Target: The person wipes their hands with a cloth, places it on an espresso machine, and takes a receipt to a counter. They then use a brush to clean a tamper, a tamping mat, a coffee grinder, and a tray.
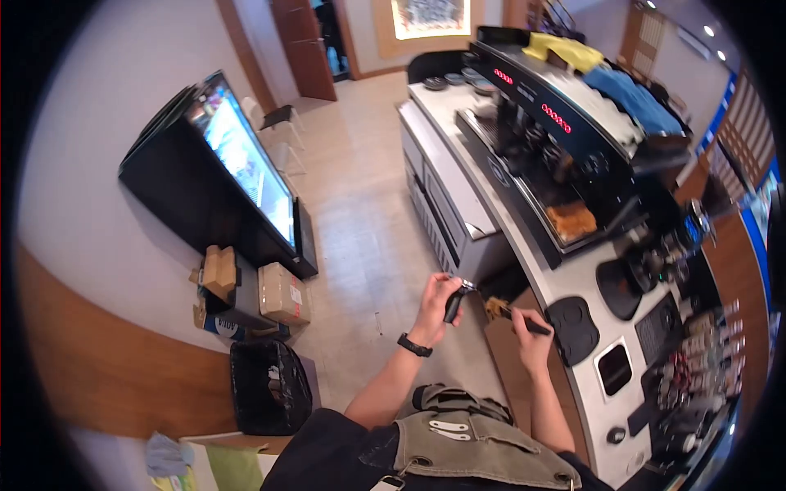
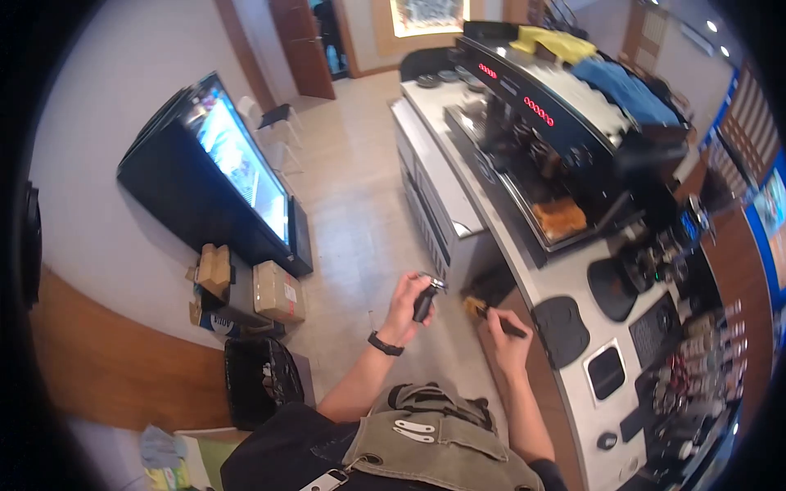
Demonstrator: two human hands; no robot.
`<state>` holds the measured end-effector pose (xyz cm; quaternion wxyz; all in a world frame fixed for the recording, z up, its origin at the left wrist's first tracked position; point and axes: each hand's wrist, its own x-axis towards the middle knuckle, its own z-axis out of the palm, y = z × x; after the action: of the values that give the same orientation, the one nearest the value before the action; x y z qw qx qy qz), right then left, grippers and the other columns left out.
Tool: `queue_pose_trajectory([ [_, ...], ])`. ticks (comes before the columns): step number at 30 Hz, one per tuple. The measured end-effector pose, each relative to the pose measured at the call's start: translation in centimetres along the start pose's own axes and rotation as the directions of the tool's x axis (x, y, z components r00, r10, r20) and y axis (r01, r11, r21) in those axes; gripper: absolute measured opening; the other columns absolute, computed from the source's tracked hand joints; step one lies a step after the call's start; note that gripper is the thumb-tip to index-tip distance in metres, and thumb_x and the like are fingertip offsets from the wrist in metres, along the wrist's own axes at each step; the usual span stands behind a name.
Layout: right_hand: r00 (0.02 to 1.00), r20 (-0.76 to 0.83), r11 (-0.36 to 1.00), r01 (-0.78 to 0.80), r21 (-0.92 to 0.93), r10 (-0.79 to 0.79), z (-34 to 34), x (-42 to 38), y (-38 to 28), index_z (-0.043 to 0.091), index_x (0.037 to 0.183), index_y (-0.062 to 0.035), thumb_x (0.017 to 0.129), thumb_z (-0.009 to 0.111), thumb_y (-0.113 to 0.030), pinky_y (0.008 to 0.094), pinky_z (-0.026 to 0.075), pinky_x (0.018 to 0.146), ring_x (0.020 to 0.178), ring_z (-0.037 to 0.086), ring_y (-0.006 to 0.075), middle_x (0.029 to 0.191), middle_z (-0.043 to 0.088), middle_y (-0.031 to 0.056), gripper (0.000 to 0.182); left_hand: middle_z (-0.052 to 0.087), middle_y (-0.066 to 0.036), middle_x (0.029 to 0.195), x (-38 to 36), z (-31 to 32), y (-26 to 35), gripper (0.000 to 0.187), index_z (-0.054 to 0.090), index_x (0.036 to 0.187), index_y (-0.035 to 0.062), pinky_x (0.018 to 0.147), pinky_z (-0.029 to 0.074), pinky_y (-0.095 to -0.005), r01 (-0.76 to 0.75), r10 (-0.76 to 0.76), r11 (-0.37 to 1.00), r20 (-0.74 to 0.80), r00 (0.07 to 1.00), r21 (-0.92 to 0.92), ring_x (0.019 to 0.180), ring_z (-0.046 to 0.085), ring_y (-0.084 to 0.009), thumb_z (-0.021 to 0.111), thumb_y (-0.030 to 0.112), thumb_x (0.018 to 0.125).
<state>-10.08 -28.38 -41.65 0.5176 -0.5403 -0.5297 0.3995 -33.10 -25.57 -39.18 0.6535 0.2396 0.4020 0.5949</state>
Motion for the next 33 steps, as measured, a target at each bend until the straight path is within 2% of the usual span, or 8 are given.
queue_pose_trajectory([
  [3,1.0,-0.007,1.0,0.006,0.014,-0.006,0.4,-0.6,-0.6,0.073,0.098,0.0009,0.102,0.071,-0.02,0.0228,0.041,0.063,0.069,0.053,0.005,0.074,0.062,-0.0019,0.021,0.068,-0.009,0.097,0.7,-2.5,-0.8,0.033,0.061,0.111,0.0109,0.046,0.05,-0.0275,0.124,-0.111,0.978,0.085,0.99,-0.169,0.067,0.068,-0.0181,0.065,0.042,0.102],
  [7,0.999,-0.002,0.999,0.034,0.023,-0.033,1.2,-1.7,-1.3,0.072,0.1,0.0009,0.104,0.068,-0.021,0.0232,0.041,0.062,0.067,0.054,0.0067,0.074,0.061,-0.0007,0.022,0.071,-0.016,0.13,0.1,-3.1,-0.4,0.041,0.068,0.11,0.0111,0.053,0.053,-0.0214,0.253,-0.167,0.8,0.203,0.965,-0.544,0.096,0.077,-0.0245,0.061,0.051,0.103],
  [11,0.999,-0.022,0.997,0.031,0.074,-0.03,2.0,-2.5,-1.6,0.072,0.101,0.0008,0.105,0.066,-0.021,0.0235,0.042,0.063,0.068,0.055,0.007,0.075,0.062,0.0005,0.023,0.067,-0.013,0.135,-0.4,-5.9,-2.1,0.044,0.066,0.122,0.0151,0.052,0.053,-0.02,0.303,-0.102,0.734,0.343,0.934,-0.607,0.086,0.075,-0.0234,0.055,0.054,0.105],
  [14,1.0,-0.014,0.994,0.011,0.112,-0.009,2.1,-2.6,-1.8,0.073,0.102,0.0008,0.103,0.069,-0.023,0.0238,0.044,0.064,0.069,0.057,0.0078,0.076,0.064,0.001,0.024,0.064,-0.012,0.137,-1.3,-7.8,-3.3,0.048,0.06,0.13,0.0168,0.052,0.05,-0.0223,0.215,-0.016,0.83,0.362,0.932,-0.515,0.083,0.074,-0.0206,0.058,0.056,0.103],
  [18,1.0,0.011,0.986,-0.027,0.167,0.026,2.7,-2.7,-1.4,0.072,0.103,0.0008,0.103,0.068,-0.023,0.0241,0.044,0.064,0.069,0.057,0.0081,0.076,0.063,0.0013,0.024,0.063,-0.008,0.132,-3.0,-9.1,-3.5,0.054,0.057,0.134,0.0173,0.055,0.046,-0.0234,0.165,-0.078,0.903,0.226,0.971,-0.396,0.073,0.065,-0.0152,0.061,0.059,0.1],
  [22,0.996,0.047,0.982,-0.077,0.175,0.069,3.7,-3.5,-1.5,0.072,0.103,0.001,0.103,0.068,-0.023,0.024,0.044,0.064,0.068,0.057,0.0081,0.076,0.064,0.0019,0.025,0.068,-0.006,0.109,-4.1,-9.8,-3.5,0.05,0.059,0.127,0.0186,0.053,0.043,-0.0232,0.252,-0.254,0.911,0.038,0.967,-0.326,0.066,0.059,-0.0115,0.058,0.062,0.101],
  [25,0.995,0.077,0.985,-0.077,0.151,0.066,4.6,-3.6,-1.4,0.072,0.104,0.0005,0.104,0.067,-0.024,0.0241,0.044,0.064,0.069,0.058,0.0085,0.076,0.064,0.0019,0.025,0.066,-0.004,0.088,-4.2,-11.6,-4.1,0.042,0.056,0.107,0.0227,0.048,0.039,-0.0224,0.279,-0.243,0.877,0.14,0.96,-0.392,0.061,0.057,-0.0105,0.058,0.064,0.1],
  [33,0.992,0.111,0.981,-0.07,0.179,0.051,5.9,-4.0,-0.7,0.072,0.105,0.0004,0.104,0.068,-0.025,0.0241,0.045,0.064,0.069,0.058,0.0085,0.077,0.064,0.0018,0.026,0.06,-0.001,0.079,-2.7,-11.3,-2.4,0.047,0.06,0.104,0.0154,0.041,0.033,-0.0223,0.277,-0.275,0.785,0.089,0.957,-0.555,0.05,0.048,-0.0094,0.054,0.062,0.102],
])
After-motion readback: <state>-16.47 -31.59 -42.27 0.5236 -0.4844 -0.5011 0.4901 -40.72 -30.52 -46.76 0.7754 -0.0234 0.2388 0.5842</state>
